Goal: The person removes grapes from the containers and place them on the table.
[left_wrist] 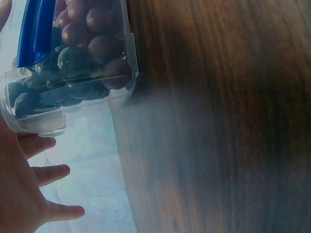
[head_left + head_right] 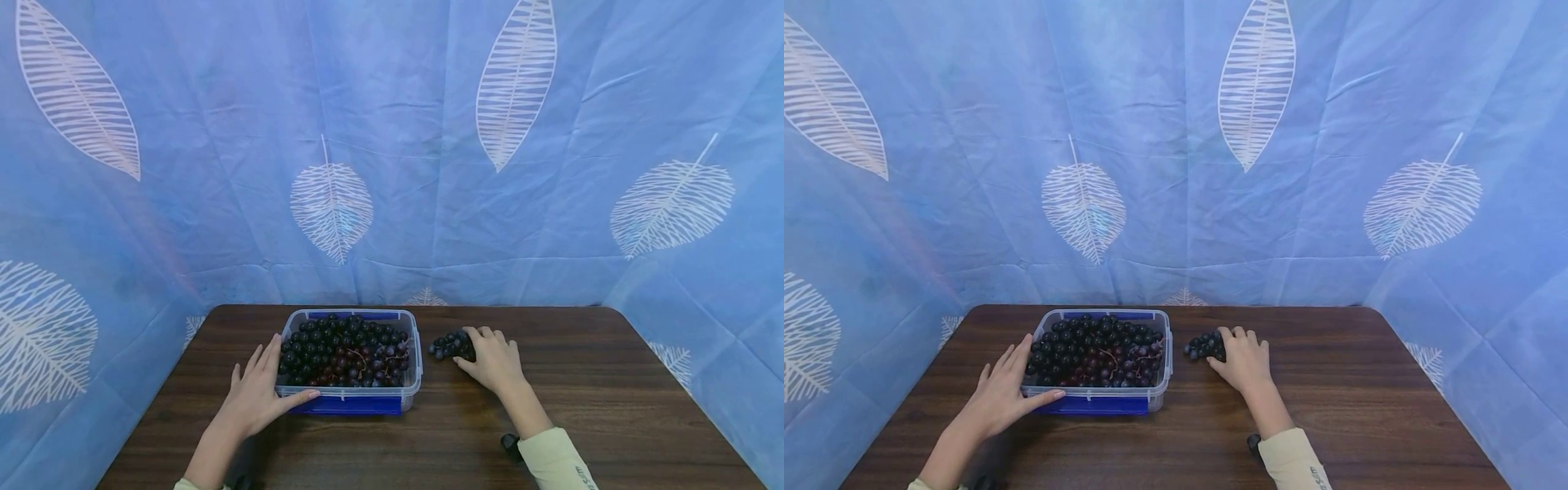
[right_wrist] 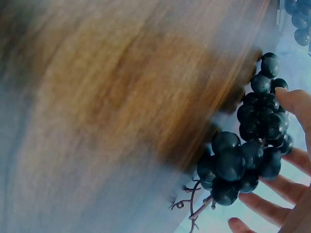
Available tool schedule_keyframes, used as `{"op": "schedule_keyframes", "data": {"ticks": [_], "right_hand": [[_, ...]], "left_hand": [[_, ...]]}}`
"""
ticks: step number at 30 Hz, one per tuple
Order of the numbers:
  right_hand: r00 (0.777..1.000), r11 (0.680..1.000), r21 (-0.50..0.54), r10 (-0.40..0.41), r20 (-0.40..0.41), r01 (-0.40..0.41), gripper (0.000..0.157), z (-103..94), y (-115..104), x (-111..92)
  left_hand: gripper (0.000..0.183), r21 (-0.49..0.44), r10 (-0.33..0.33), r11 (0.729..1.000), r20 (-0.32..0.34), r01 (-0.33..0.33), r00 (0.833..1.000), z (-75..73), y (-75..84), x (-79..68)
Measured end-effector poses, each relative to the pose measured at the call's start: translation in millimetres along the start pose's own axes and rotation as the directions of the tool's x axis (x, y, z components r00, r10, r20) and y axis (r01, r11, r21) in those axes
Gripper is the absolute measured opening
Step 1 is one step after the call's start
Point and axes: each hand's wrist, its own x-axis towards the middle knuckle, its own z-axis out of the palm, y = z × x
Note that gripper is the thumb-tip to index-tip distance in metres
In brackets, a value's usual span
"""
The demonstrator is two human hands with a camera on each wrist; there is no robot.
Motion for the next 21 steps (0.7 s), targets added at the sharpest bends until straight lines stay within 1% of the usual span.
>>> {"op": "schedule_keyframes", "data": {"ticks": [6, 12, 21], "right_hand": [[1.000, 1.000, 0.005, -0.001, -0.024, 0.001, 0.073, -1.9, 1.0, -0.3], [0.999, 1.000, -0.012, -0.007, -0.034, 0.007, 0.075, -2.3, 0.7, -0.5], [0.997, 0.999, 0.026, -0.037, -0.075, 0.039, 0.074, -5.6, -3.4, 1.5]], "left_hand": [[0.128, 0.004, 0.002, 1.000, -0.001, -0.002, 1.000, -0.6, 0.3, 0.9], [0.129, 0.003, 0.005, 1.000, -0.005, -0.005, 1.000, -0.2, 0.0, 0.8], [0.128, 0.002, 0.012, 1.000, -0.005, -0.012, 1.000, 0.1, -0.9, 0.6]]}}
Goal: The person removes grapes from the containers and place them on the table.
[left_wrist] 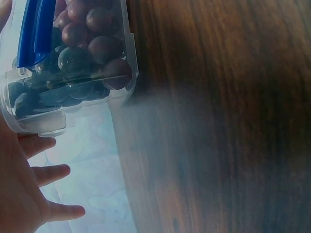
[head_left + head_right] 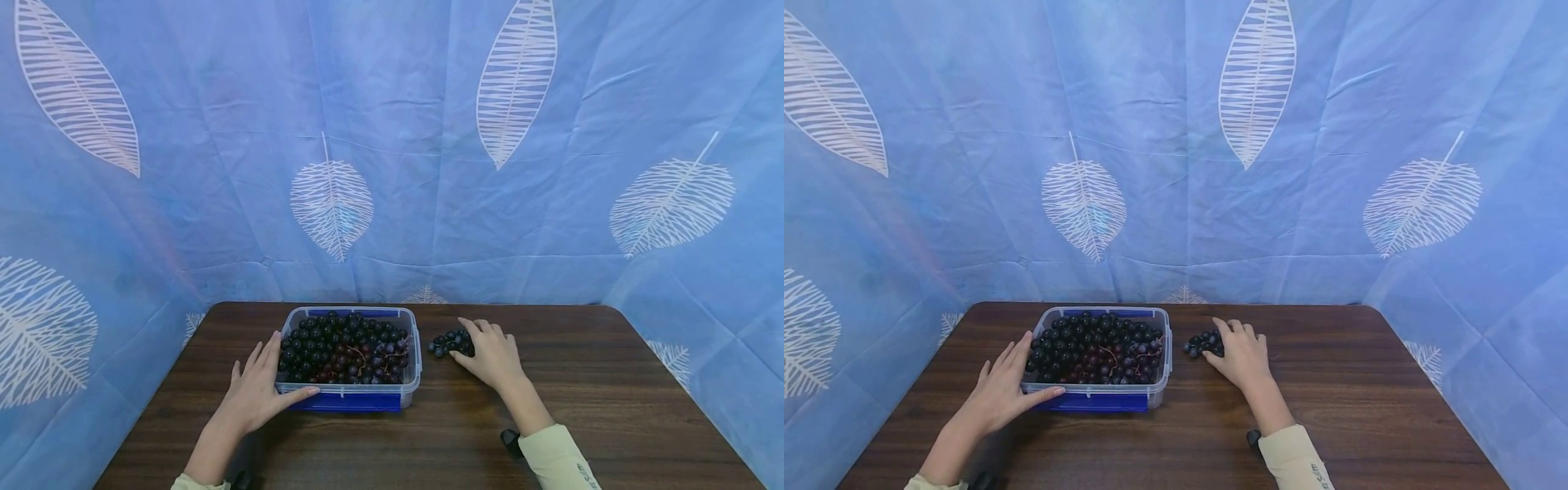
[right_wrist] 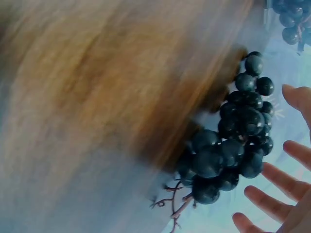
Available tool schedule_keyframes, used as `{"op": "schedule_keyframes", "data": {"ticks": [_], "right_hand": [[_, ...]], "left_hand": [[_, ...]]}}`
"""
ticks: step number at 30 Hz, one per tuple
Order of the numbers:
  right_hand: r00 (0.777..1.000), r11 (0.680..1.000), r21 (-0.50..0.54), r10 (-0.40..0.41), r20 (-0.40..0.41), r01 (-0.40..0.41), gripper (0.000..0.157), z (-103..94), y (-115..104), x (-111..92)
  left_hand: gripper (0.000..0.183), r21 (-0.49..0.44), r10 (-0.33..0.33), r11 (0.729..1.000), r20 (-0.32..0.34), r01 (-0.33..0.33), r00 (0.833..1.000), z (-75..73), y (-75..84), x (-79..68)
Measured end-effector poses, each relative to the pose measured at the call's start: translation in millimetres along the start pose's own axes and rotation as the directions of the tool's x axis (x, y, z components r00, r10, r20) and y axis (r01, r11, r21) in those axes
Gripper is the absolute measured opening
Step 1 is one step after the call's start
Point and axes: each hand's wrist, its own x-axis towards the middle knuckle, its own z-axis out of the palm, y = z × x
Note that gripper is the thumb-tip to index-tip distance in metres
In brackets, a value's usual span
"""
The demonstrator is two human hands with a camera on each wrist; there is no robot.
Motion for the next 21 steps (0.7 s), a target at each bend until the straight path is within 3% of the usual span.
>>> {"op": "schedule_keyframes", "data": {"ticks": [10, 21], "right_hand": [[0.997, 0.997, 0.052, -0.051, -0.055, 0.053, 0.073, -7.9, -11.4, 2.7], [0.995, 0.992, 0.091, -0.087, -0.053, 0.092, 0.073, -18.8, -26.2, 7.5]], "left_hand": [[0.128, -0.004, 0.001, 1.000, -0.002, -0.001, 1.000, -0.2, 0.4, 0.0], [0.127, -0.004, 0.000, 1.000, 0.002, 0.000, 1.000, -0.6, 0.5, -0.4]]}}
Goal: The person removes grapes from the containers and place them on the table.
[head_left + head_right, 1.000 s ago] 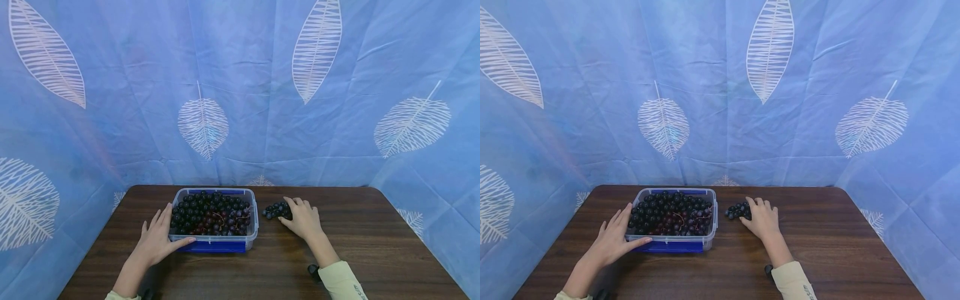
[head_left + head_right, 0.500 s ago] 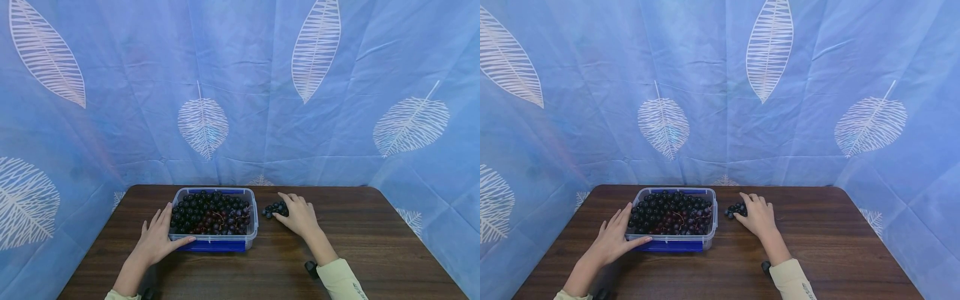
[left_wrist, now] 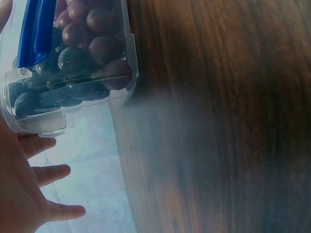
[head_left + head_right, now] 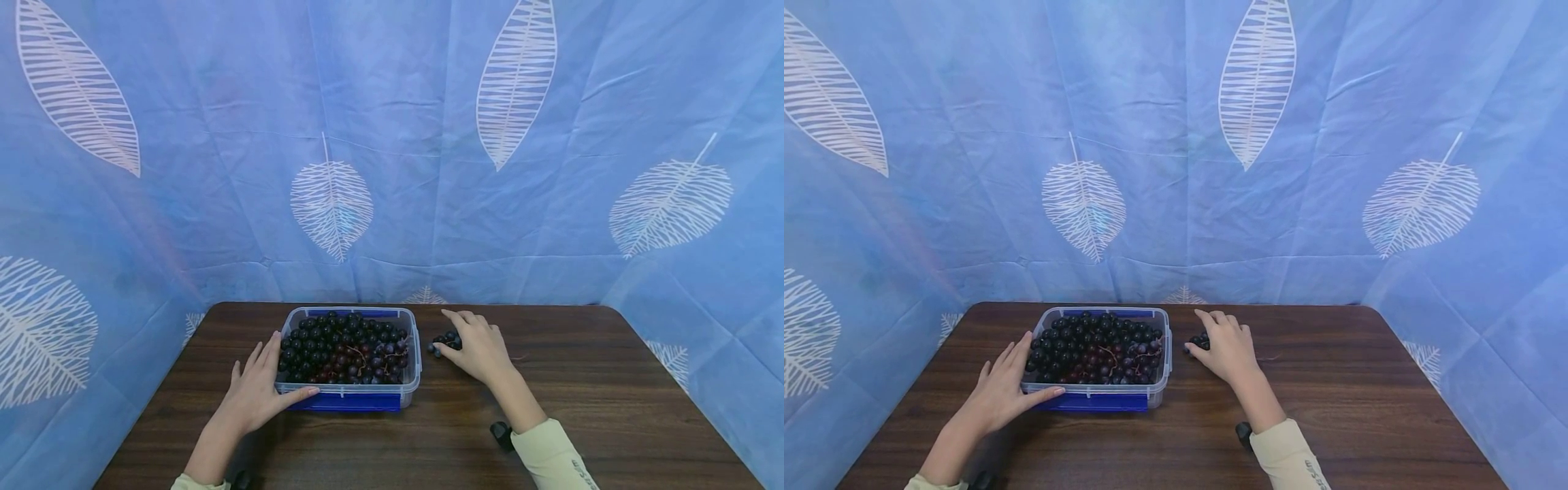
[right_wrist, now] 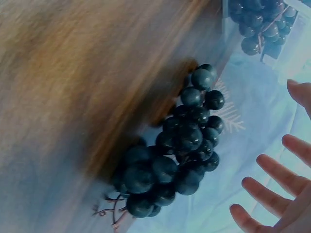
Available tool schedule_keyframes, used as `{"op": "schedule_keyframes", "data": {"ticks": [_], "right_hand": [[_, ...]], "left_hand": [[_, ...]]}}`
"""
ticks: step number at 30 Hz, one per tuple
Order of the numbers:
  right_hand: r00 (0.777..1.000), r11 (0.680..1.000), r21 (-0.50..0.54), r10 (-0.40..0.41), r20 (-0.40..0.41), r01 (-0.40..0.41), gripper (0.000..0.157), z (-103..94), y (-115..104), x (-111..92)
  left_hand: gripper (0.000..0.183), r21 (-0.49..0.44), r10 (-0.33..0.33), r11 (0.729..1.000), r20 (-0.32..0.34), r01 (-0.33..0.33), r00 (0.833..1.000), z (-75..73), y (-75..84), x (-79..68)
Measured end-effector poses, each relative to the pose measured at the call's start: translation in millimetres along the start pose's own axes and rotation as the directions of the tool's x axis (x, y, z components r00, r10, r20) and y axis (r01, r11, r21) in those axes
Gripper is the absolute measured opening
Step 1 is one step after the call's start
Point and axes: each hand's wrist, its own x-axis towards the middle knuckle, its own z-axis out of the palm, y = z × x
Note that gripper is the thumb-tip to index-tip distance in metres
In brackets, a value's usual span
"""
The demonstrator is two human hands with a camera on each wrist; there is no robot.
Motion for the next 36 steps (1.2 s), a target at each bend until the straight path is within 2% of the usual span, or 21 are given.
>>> {"op": "schedule_keyframes", "data": {"ticks": [5, 12, 19, 36], "right_hand": [[1.000, 1.000, 0.008, -0.023, -0.003, 0.023, 0.073, -2.9, -7.8, 3.1], [0.999, 0.999, 0.033, -0.043, 0.018, 0.042, 0.073, -5.8, -18.8, 9.3], [0.995, 0.996, 0.052, -0.076, 0.065, 0.073, 0.076, -7.1, -31.1, 17.0], [0.980, 0.983, 0.103, -0.163, 0.112, 0.151, 0.074, -9.6, -62.8, 33.5]], "left_hand": [[0.124, -0.004, 0.011, 1.000, 0.001, -0.011, 1.000, -0.6, -0.5, 0.4], [0.128, 0.003, -0.007, 1.000, 0.014, 0.007, 1.000, -1.5, 1.1, 0.9], [0.129, 0.000, -0.025, 1.000, 0.030, 0.025, 0.999, -1.5, 1.4, 1.4], [0.128, 0.009, -0.008, 1.000, 0.018, 0.008, 1.000, -0.5, 0.4, 0.0]]}}
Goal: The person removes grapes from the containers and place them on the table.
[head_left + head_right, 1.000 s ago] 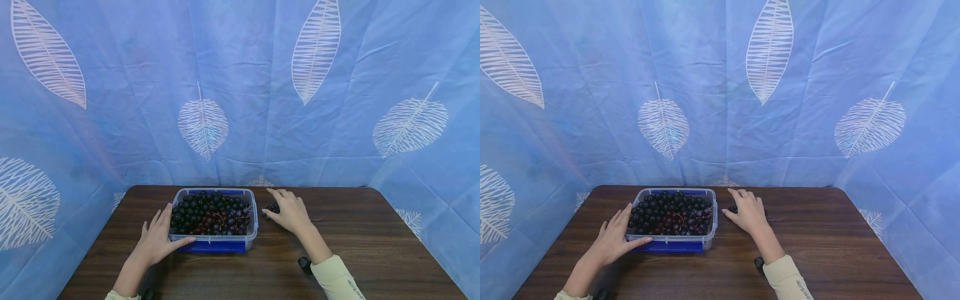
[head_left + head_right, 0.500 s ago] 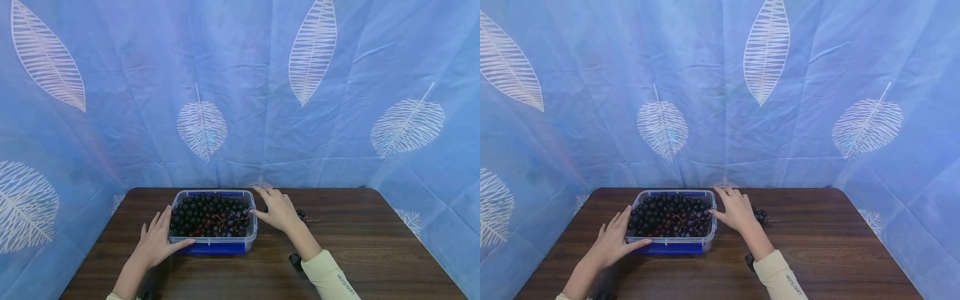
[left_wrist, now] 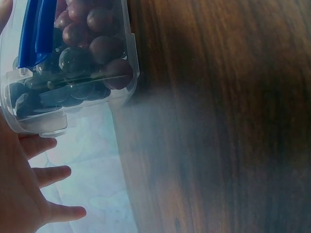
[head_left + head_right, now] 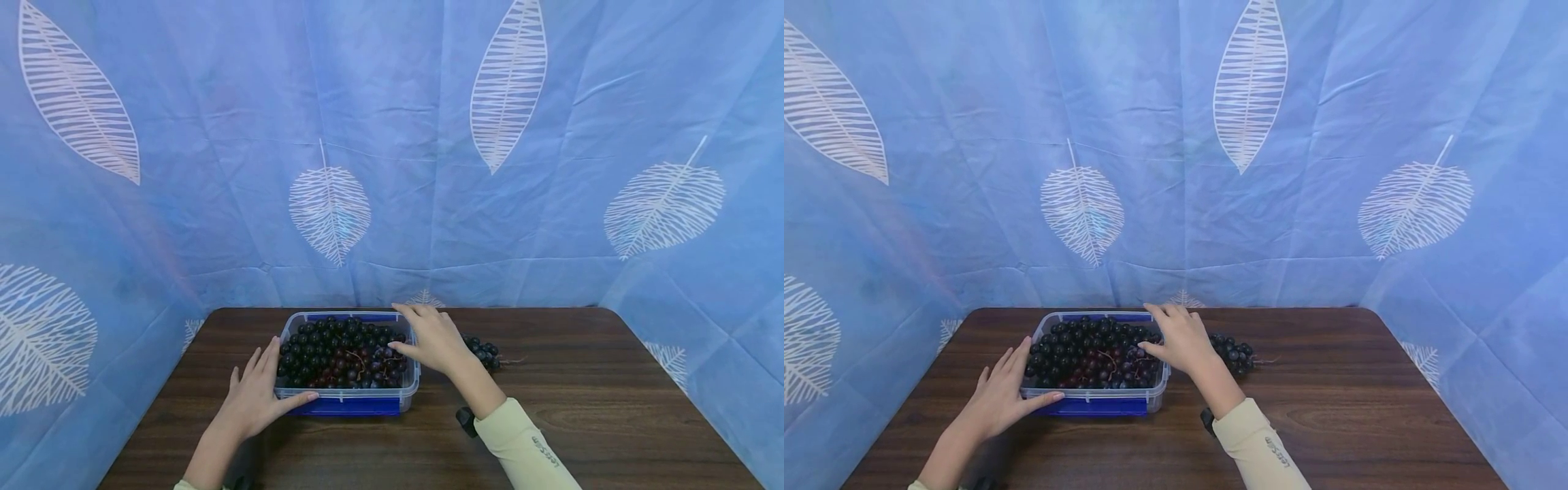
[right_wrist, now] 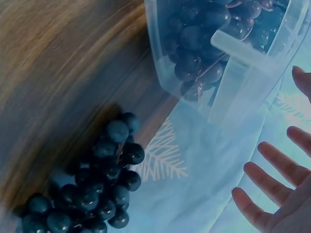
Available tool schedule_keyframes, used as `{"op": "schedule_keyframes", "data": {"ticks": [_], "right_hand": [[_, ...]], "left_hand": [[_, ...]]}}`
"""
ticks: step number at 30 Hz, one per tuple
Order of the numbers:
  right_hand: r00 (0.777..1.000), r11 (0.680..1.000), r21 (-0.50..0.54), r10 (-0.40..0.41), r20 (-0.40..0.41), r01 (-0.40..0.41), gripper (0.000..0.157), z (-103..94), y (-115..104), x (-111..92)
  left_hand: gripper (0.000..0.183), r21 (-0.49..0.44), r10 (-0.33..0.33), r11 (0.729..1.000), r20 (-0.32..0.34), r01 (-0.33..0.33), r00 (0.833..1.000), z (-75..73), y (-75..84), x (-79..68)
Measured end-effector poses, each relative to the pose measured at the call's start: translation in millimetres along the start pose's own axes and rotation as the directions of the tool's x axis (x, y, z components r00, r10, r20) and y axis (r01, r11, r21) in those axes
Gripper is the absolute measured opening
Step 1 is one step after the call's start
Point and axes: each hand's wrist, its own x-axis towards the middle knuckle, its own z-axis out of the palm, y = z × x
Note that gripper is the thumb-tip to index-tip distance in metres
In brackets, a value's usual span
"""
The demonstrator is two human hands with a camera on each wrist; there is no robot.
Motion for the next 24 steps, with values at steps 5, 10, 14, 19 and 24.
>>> {"op": "schedule_keyframes", "data": {"ticks": [5, 10, 14, 19, 24], "right_hand": [[0.999, 0.999, -0.003, -0.034, 0.014, 0.034, 0.074, 1.7, -6.9, 6.9], [0.998, 0.999, -0.004, -0.044, 0.040, 0.044, 0.074, 3.3, -13.5, 14.3], [0.997, 0.998, -0.016, -0.057, 0.046, 0.058, 0.074, 5.5, -18.2, 20.0], [0.994, 0.995, -0.039, -0.088, 0.060, 0.090, 0.075, 5.9, -23.9, 25.5], [0.991, 0.993, -0.043, -0.110, 0.078, 0.113, 0.074, 5.5, -29.6, 29.8]], "left_hand": [[0.125, 0.005, 0.006, 1.000, 0.001, -0.006, 1.000, -0.1, -0.4, -0.1], [0.126, 0.013, 0.006, 1.000, -0.002, -0.006, 1.000, 0.4, 0.0, 0.2], [0.125, 0.005, 0.014, 1.000, -0.004, -0.014, 1.000, 0.2, -0.1, 0.2], [0.124, -0.007, 0.013, 1.000, -0.001, -0.013, 1.000, 0.0, -0.3, 0.1], [0.124, -0.011, 0.008, 1.000, -0.002, -0.008, 1.000, 1.0, -0.7, 0.0]]}}
